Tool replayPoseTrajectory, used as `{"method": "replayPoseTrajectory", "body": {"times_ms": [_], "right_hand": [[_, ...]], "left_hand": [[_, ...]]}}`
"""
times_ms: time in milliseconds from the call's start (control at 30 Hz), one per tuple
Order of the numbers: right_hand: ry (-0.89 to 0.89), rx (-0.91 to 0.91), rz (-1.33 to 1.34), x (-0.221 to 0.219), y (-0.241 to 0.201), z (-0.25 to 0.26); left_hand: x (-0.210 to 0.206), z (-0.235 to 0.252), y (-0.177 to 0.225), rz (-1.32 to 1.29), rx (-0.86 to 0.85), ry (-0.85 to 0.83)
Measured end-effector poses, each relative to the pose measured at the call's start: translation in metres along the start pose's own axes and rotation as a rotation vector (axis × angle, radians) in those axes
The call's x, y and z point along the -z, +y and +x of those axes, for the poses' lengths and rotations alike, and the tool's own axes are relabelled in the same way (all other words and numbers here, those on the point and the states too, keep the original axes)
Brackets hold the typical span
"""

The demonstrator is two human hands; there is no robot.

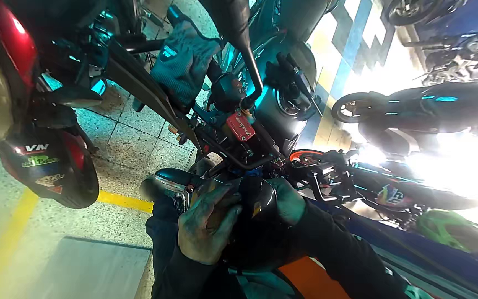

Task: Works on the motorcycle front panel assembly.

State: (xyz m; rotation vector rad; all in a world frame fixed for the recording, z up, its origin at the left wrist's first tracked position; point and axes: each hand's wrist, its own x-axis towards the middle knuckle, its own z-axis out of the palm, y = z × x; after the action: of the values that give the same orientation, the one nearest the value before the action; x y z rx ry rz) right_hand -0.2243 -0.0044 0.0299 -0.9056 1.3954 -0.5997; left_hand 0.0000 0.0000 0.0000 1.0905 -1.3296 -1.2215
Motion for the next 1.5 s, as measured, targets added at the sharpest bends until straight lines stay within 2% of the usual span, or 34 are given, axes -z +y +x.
{"method": "replayPoseTrajectory", "body": {"times_ms": [100, 200, 333, 567, 700, 800, 933, 1067, 1267, 1367, 1500], "right_hand": [[0.009, -0.077, 0.088, -0.006, -0.007, 0.001], [-0.065, 0.033, 0.113, -0.002, 0.010, 0.004], [0.109, -0.017, 0.063, -0.020, -0.028, -0.001], [0.220, 0.108, -0.169, -0.027, -0.032, -0.002], [0.226, 0.125, -0.215, -0.027, -0.031, -0.005], [0.185, 0.141, -0.304, -0.025, -0.031, -0.006], [0.131, 0.020, -0.283, -0.023, -0.039, -0.009], [0.115, 0.013, -0.255, -0.024, -0.042, -0.008], [0.118, 0.056, -0.262, -0.021, -0.036, -0.007], [0.131, 0.107, -0.271, -0.022, -0.033, -0.005], [0.125, 0.086, -0.272, -0.021, -0.032, -0.005]], "left_hand": [[-0.003, 0.001, 0.001, -0.010, -0.002, 0.021], [-0.004, 0.000, 0.001, -0.038, 0.031, 0.035], [-0.003, 0.001, 0.004, -0.099, 0.068, 0.057], [-0.003, 0.001, 0.002, -0.120, 0.112, 0.059], [0.002, 0.001, 0.000, 0.070, 0.083, 0.006], [0.006, 0.005, -0.001, 0.120, 0.006, -0.029], [0.007, 0.007, -0.002, 0.149, -0.106, -0.066], [0.007, 0.004, -0.002, 0.067, -0.021, -0.060], [0.003, 0.008, 0.000, 0.101, -0.046, -0.031], [0.006, 0.009, 0.000, 0.075, 0.014, -0.052], [0.011, 0.011, -0.002, 0.274, 0.043, -0.087]]}}
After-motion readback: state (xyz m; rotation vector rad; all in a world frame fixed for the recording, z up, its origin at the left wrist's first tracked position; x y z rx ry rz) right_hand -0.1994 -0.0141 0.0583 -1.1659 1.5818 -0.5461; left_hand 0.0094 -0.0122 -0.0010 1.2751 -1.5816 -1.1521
